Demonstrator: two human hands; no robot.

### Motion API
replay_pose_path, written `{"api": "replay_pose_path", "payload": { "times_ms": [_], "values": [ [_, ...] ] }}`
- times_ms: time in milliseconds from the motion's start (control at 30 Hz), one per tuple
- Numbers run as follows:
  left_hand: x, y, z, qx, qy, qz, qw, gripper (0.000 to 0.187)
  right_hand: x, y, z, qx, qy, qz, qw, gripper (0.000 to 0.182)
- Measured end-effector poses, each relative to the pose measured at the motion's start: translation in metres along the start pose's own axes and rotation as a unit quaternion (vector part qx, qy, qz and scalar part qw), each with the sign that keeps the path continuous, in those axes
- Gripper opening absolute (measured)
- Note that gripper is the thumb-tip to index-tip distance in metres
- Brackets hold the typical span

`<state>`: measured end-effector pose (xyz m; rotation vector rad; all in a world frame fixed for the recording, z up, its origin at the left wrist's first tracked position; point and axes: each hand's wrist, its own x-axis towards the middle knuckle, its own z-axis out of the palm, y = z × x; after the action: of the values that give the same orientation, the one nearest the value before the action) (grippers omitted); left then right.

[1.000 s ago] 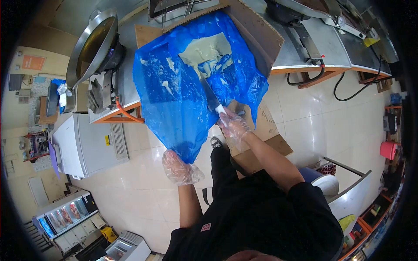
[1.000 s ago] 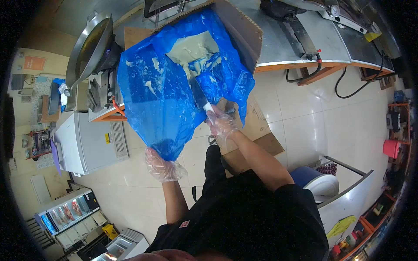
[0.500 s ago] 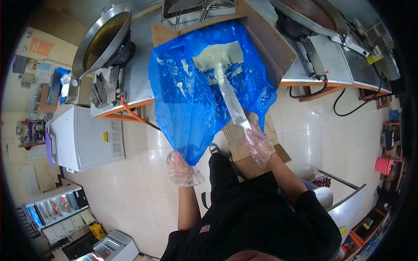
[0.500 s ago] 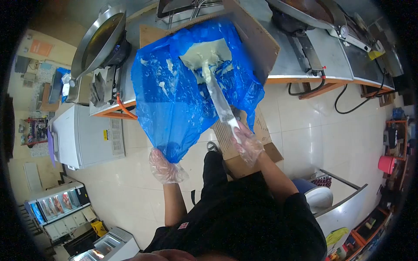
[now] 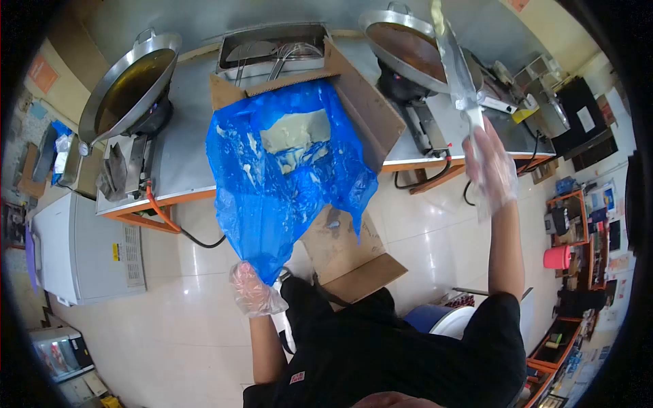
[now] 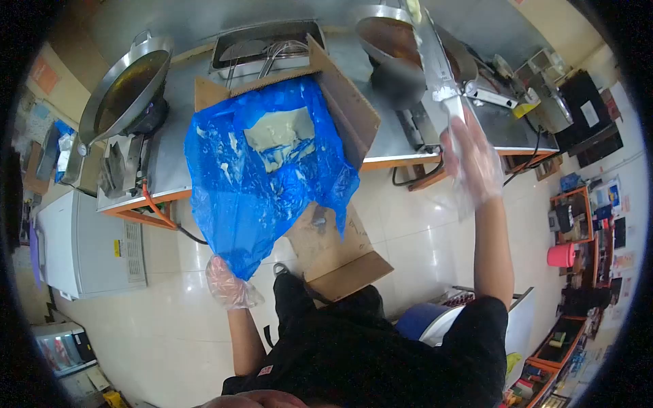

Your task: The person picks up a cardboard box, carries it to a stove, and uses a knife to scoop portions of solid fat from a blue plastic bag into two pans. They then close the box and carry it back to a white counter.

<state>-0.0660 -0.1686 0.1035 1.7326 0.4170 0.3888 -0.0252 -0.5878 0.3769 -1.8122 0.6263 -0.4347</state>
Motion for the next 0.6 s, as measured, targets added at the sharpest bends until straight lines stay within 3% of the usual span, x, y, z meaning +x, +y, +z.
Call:
{"api": "replay_pose_path", "payload": {
  "times_ms": [67, 133, 200, 300, 333, 433, 533, 600],
  "values": [
    [-0.003, 0.012, 0.005, -0.015, -0.014, -0.004, 1.000, 0.049, 0.062, 0.015, -0.017, -0.071, -0.046, -0.035, 0.996, 0.053],
    [-0.007, 0.028, 0.009, -0.097, -0.016, -0.039, 0.994, 0.048, 0.117, 0.026, -0.017, -0.254, 0.001, 0.017, 0.967, 0.052],
    [-0.004, 0.015, 0.008, -0.074, -0.019, -0.026, 0.997, 0.047, 0.197, 0.080, -0.034, -0.481, 0.028, -0.085, 0.872, 0.049],
    [0.002, -0.014, 0.010, -0.050, -0.006, 0.015, 0.999, 0.046, 0.191, 0.071, -0.012, -0.614, 0.069, -0.092, 0.781, 0.043],
    [0.003, -0.022, 0.011, -0.043, 0.001, 0.031, 0.999, 0.045, 0.183, 0.064, -0.005, -0.620, 0.047, -0.072, 0.780, 0.041],
    [-0.002, 0.020, 0.007, -0.049, -0.015, 0.014, 0.999, 0.046, 0.187, 0.074, -0.006, -0.687, -0.003, -0.131, 0.715, 0.038],
    [-0.001, 0.021, 0.006, -0.057, -0.026, -0.015, 0.998, 0.047, 0.165, 0.067, 0.000, -0.701, -0.014, -0.146, 0.697, 0.039],
    [0.001, -0.024, 0.013, 0.002, 0.014, 0.081, 0.997, 0.049, 0.149, 0.058, -0.001, -0.712, -0.033, -0.142, 0.687, 0.042]
  ]
}}
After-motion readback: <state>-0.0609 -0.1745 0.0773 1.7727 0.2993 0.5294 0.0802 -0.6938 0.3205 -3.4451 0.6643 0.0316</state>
